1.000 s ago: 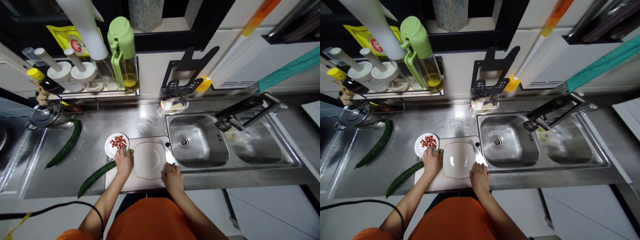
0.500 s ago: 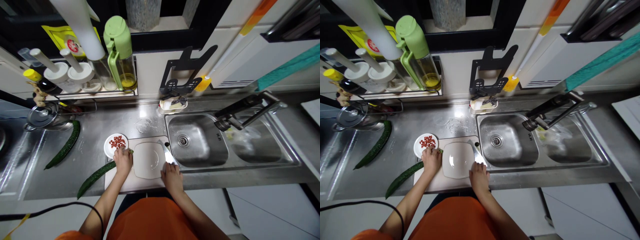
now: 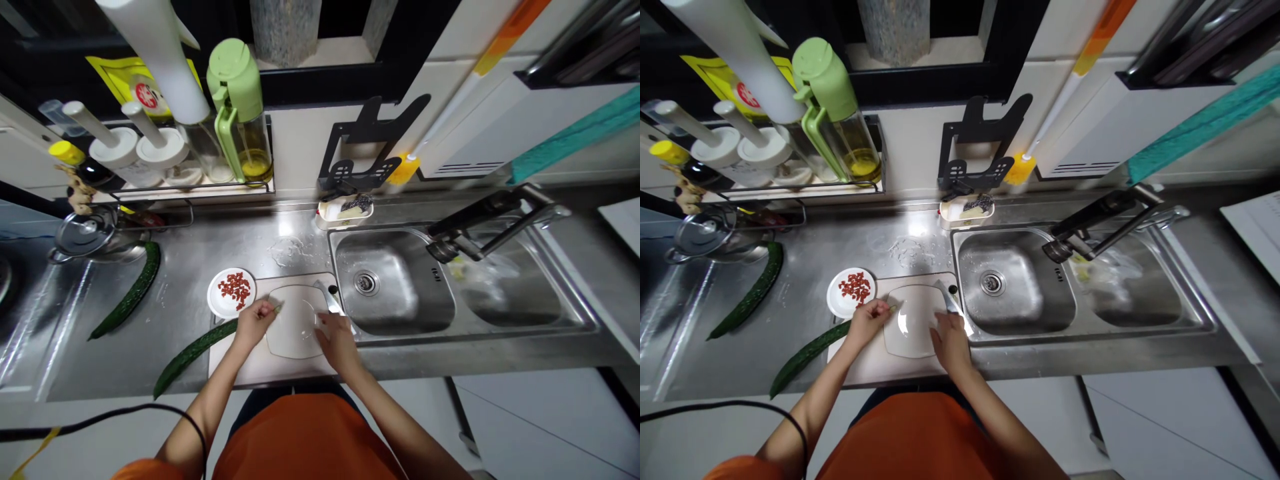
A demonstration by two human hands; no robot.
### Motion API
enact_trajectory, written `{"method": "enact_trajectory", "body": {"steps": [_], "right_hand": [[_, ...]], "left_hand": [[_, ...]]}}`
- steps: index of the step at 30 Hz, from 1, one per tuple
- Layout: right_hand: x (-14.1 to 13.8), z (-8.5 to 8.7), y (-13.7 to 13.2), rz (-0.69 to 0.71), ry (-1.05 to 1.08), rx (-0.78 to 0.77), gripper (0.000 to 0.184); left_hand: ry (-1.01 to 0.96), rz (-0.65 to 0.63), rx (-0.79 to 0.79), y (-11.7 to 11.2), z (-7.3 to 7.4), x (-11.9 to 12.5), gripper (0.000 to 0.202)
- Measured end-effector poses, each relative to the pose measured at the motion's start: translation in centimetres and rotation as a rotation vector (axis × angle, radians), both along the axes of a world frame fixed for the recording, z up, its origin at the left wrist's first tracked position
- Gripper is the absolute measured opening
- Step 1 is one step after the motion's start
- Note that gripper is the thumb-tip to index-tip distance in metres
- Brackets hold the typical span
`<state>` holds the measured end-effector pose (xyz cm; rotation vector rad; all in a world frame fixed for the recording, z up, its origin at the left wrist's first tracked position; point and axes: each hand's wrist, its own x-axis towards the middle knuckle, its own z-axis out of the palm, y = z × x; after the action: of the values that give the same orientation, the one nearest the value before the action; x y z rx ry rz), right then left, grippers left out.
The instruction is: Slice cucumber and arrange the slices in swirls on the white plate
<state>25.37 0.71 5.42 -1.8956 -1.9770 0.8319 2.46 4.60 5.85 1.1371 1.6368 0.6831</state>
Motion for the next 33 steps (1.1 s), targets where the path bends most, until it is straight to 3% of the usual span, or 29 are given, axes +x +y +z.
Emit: {"method": "enact_trajectory", "body": {"steps": [4, 9, 17, 24, 28, 33], "right_hand": [[-2.1, 0.8, 2.6, -0.065, 0.312, -0.085, 0.023], [-3.6, 1.6, 4.7, -0.092, 0.508, -0.275, 0.019], [-3.3, 2.2, 5.2, -0.092, 0.521, -0.282, 0.016], [-3.0, 2.5, 5.1, 0.076, 0.376, -0.078, 0.015], [-2.9, 2.1, 4.9, 0.126, 0.373, -0.018, 0.015], [-2.8, 1.5, 5.1, 0.093, 0.382, -0.065, 0.014]], "left_hand": [[-0.260, -0.019, -0.136, 0.4, 0.5, 1.6, 0.028], [-0.388, -0.027, -0.228, 0.6, 1.1, 2.4, 0.034], [-0.419, 0.042, -0.288, 0.7, 0.8, 2.7, 0.033], [-0.526, 0.161, -0.628, 1.0, 0.4, 3.1, 0.049], [-0.562, 0.189, -0.633, 1.4, 0.0, 3.3, 0.046], [-0.601, 0.206, -0.592, 1.9, -0.6, 3.2, 0.040]]}}
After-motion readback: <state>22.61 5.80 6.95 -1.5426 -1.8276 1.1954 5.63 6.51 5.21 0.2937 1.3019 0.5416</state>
